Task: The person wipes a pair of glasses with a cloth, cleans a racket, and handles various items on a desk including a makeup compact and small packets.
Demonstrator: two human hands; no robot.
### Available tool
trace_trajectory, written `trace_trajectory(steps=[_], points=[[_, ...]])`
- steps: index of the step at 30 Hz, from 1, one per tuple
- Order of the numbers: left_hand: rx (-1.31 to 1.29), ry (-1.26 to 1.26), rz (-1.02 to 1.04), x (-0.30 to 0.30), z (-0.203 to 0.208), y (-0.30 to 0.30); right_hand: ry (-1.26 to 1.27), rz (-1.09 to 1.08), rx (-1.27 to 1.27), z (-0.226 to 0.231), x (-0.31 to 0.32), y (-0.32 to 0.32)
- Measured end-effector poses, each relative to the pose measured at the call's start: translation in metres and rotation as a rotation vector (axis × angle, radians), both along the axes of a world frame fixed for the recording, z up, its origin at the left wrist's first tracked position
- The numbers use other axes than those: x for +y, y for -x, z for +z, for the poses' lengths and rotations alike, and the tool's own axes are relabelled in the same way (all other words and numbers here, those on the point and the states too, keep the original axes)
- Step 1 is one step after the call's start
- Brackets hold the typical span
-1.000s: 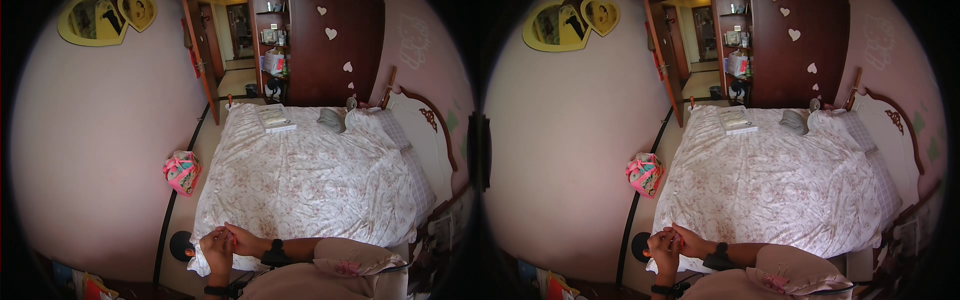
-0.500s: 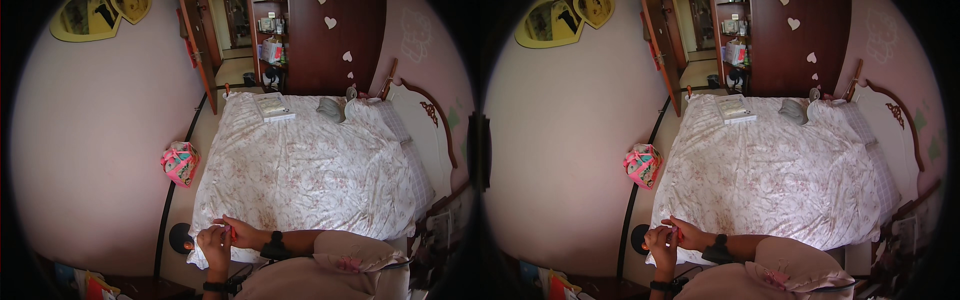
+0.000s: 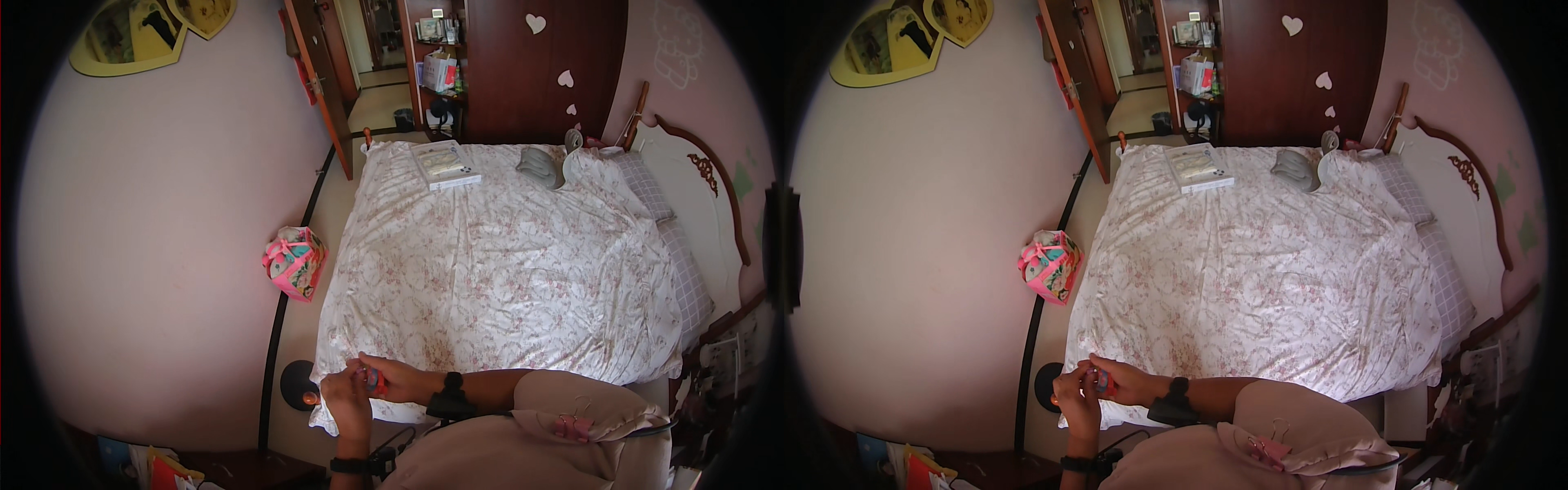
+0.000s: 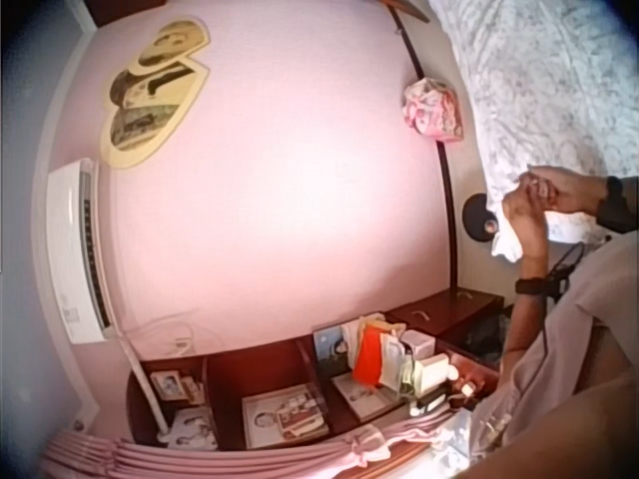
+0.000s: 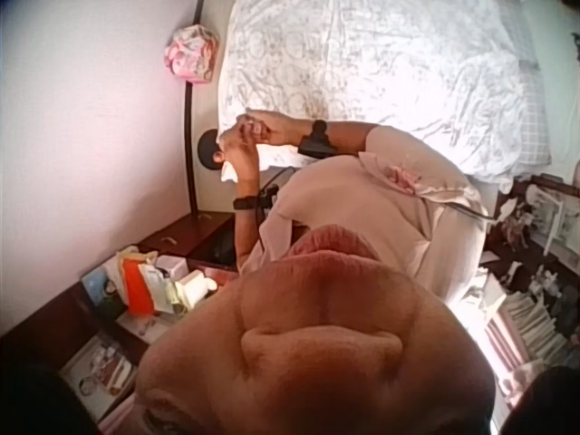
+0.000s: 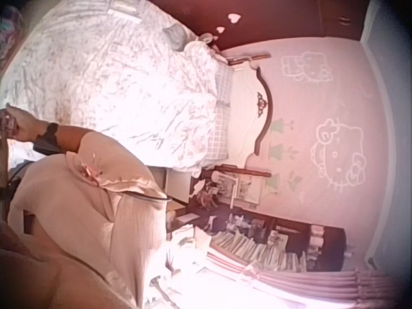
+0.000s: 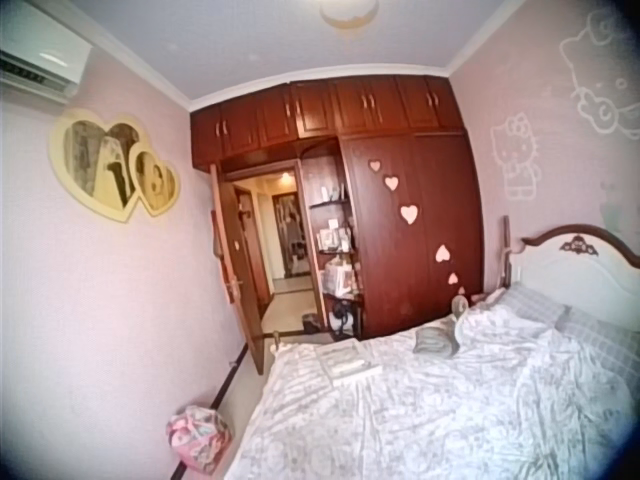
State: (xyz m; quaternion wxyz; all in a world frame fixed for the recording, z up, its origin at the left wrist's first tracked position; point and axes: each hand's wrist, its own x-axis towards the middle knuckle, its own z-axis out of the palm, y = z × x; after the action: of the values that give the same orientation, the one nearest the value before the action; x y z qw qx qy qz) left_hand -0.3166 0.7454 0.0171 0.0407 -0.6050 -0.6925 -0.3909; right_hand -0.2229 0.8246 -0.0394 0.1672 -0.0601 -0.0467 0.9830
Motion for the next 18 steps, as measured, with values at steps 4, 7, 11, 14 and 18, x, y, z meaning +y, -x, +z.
trace_trajectory(steps=[4, 7, 11, 14, 18], points=[[0.033, 0.058, 0.009, -0.001, 0.000, 0.002, -0.047, 0.002, -0.060, 0.005, -0.002, -0.001], [-0.068, 0.057, 0.050, -0.001, 0.004, -0.002, -0.108, 0.048, -0.159, 0.017, -0.002, -0.003], [-0.073, 0.108, 0.022, 0.001, 0.006, -0.007, -0.147, 0.021, -0.226, 0.009, 0.003, -0.005], [-0.097, 0.057, -0.023, 0.006, -0.001, -0.010, -0.154, 0.031, -0.018, -0.006, 0.007, -0.008], [-0.182, -0.004, 0.009, 0.005, -0.003, -0.010, -0.085, 0.044, -0.250, 0.006, 0.013, -0.010]])
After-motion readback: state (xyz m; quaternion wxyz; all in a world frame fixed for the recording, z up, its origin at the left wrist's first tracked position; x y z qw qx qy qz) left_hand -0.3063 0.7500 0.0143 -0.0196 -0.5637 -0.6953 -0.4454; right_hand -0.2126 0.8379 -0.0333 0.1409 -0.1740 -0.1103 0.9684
